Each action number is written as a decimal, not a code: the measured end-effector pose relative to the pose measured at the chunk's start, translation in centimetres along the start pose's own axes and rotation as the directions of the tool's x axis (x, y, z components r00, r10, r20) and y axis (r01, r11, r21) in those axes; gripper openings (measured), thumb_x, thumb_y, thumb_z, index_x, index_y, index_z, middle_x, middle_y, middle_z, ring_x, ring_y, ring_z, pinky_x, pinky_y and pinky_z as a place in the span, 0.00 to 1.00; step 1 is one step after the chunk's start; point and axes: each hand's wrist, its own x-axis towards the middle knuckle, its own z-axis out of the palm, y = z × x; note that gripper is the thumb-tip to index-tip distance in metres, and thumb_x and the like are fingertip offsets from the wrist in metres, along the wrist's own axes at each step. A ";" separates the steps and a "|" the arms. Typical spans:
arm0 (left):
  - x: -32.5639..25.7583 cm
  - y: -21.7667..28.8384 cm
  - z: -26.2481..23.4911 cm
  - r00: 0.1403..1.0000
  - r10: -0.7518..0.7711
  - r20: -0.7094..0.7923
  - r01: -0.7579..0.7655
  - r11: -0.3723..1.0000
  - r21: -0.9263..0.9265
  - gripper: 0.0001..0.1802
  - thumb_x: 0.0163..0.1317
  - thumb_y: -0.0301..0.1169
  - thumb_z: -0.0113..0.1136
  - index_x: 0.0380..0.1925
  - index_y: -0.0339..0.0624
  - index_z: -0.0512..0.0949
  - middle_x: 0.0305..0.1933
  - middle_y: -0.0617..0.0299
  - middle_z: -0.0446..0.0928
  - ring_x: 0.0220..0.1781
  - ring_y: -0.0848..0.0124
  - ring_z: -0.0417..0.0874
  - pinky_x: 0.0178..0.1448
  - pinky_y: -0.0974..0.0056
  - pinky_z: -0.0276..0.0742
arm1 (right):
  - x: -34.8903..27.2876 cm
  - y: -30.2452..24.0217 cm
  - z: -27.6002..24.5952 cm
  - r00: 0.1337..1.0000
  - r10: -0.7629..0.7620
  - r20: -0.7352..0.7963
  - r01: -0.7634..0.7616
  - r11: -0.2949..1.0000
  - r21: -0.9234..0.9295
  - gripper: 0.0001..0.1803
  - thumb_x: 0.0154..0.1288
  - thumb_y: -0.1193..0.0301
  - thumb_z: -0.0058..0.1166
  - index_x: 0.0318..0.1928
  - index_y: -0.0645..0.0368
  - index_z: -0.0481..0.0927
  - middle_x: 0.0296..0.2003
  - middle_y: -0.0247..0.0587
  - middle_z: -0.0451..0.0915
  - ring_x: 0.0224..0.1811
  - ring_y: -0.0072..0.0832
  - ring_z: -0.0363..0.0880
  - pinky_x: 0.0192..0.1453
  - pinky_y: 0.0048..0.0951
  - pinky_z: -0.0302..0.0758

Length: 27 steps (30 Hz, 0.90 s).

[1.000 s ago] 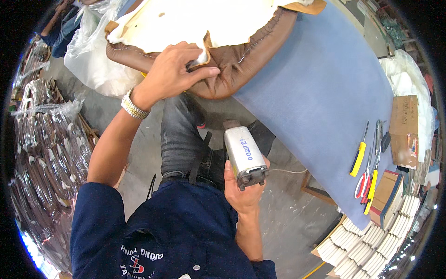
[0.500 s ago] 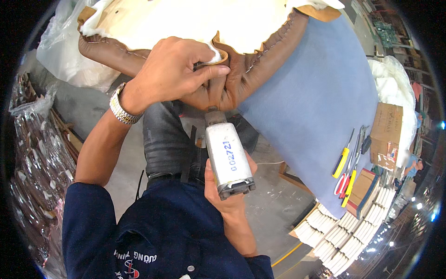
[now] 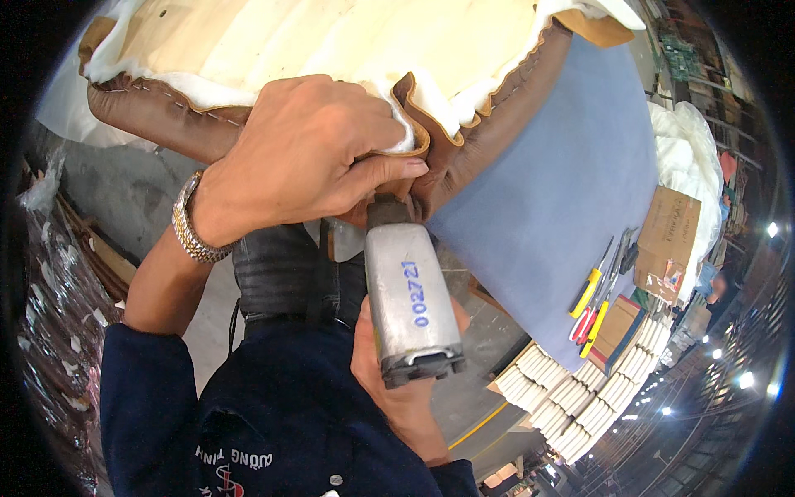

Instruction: The person staples white fabric onto a brown upholstered frame using a pneumatic staple gun, then trims excess fabric with a yellow utility knife. They repeatedly pull and smooth the fabric, rotate the frame, and continue stapling along the edges. The finished piece is placed on a stack of similar items.

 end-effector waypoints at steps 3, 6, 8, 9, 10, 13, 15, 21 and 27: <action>0.1 -0.5 0.3 1.000 0.008 -0.029 -0.009 1.000 -0.023 0.20 0.62 0.46 0.68 0.21 0.44 0.80 0.21 0.57 0.77 0.27 0.54 0.81 0.30 0.54 0.72 | 1.7 -0.2 -0.4 0.979 -0.202 -0.040 0.198 0.976 -0.090 0.27 0.62 0.78 0.66 0.61 0.64 0.73 0.53 0.53 0.78 0.48 0.41 0.76 0.48 0.38 0.74; 0.5 -0.7 -0.5 0.996 -0.063 0.058 0.059 0.996 0.072 0.22 0.65 0.47 0.66 0.20 0.43 0.79 0.21 0.55 0.76 0.27 0.51 0.80 0.30 0.53 0.71 | 2.9 1.6 0.8 0.977 -0.187 -0.101 0.186 0.982 -0.013 0.19 0.72 0.79 0.58 0.61 0.65 0.73 0.45 0.40 0.86 0.28 0.18 0.78 0.30 0.21 0.75; 0.1 -0.3 -1.2 0.997 -0.061 0.051 0.057 0.995 0.083 0.22 0.66 0.48 0.66 0.21 0.42 0.79 0.22 0.53 0.76 0.27 0.50 0.80 0.31 0.53 0.72 | 4.4 0.2 -1.9 1.000 -0.008 0.012 0.004 0.960 0.281 0.19 0.72 0.78 0.58 0.60 0.66 0.75 0.41 0.38 0.86 0.26 0.17 0.76 0.29 0.21 0.74; -0.1 -0.4 -1.4 0.998 -0.055 0.044 0.051 0.994 0.094 0.23 0.66 0.48 0.66 0.21 0.42 0.78 0.22 0.53 0.76 0.28 0.50 0.79 0.31 0.53 0.72 | 4.8 -0.4 -3.5 0.994 0.089 0.061 -0.106 0.907 0.408 0.18 0.72 0.78 0.58 0.60 0.66 0.76 0.39 0.37 0.86 0.25 0.16 0.76 0.28 0.20 0.73; -0.6 -0.6 -1.3 1.000 0.015 0.010 -0.016 0.997 0.072 0.22 0.66 0.47 0.66 0.22 0.40 0.78 0.24 0.51 0.76 0.29 0.49 0.78 0.34 0.53 0.72 | 4.2 0.1 -5.1 0.985 0.160 0.065 -0.170 0.836 0.522 0.20 0.71 0.79 0.58 0.62 0.66 0.75 0.38 0.36 0.85 0.24 0.16 0.75 0.28 0.20 0.73; -3.5 1.0 -4.8 0.978 -0.097 0.182 0.086 0.994 0.065 0.18 0.67 0.44 0.65 0.25 0.41 0.81 0.28 0.57 0.80 0.36 0.59 0.82 0.49 0.55 0.73 | 4.1 4.6 -11.8 0.999 0.014 -0.036 -0.010 0.996 0.088 0.26 0.69 0.74 0.62 0.64 0.68 0.73 0.50 0.49 0.82 0.47 0.34 0.78 0.52 0.35 0.73; -6.7 -0.8 -6.5 0.969 -0.091 -0.229 0.144 0.962 0.230 0.17 0.69 0.45 0.63 0.29 0.45 0.85 0.33 0.60 0.85 0.41 0.61 0.84 0.54 0.56 0.72 | 5.5 9.3 -16.5 0.979 -0.183 -0.090 0.130 0.900 -0.416 0.30 0.68 0.71 0.64 0.66 0.70 0.71 0.59 0.57 0.80 0.62 0.46 0.79 0.67 0.44 0.73; -8.4 -5.5 -5.4 0.870 -0.015 -0.493 0.252 0.873 0.417 0.16 0.69 0.43 0.61 0.50 0.52 0.88 0.56 0.65 0.84 0.60 0.64 0.78 0.70 0.56 0.59 | 14.6 18.7 -18.2 0.953 -0.200 -0.229 0.018 0.790 -0.613 0.27 0.70 0.68 0.62 0.66 0.62 0.73 0.60 0.57 0.78 0.61 0.53 0.77 0.66 0.44 0.71; -2.5 -7.2 -5.3 0.920 0.002 -0.391 0.199 0.858 0.473 0.17 0.71 0.48 0.57 0.49 0.54 0.88 0.58 0.64 0.83 0.63 0.61 0.77 0.70 0.53 0.59 | 12.7 24.4 -22.6 0.912 -0.238 -0.335 0.013 0.832 -0.555 0.21 0.72 0.64 0.60 0.60 0.62 0.80 0.56 0.52 0.82 0.56 0.44 0.81 0.60 0.41 0.75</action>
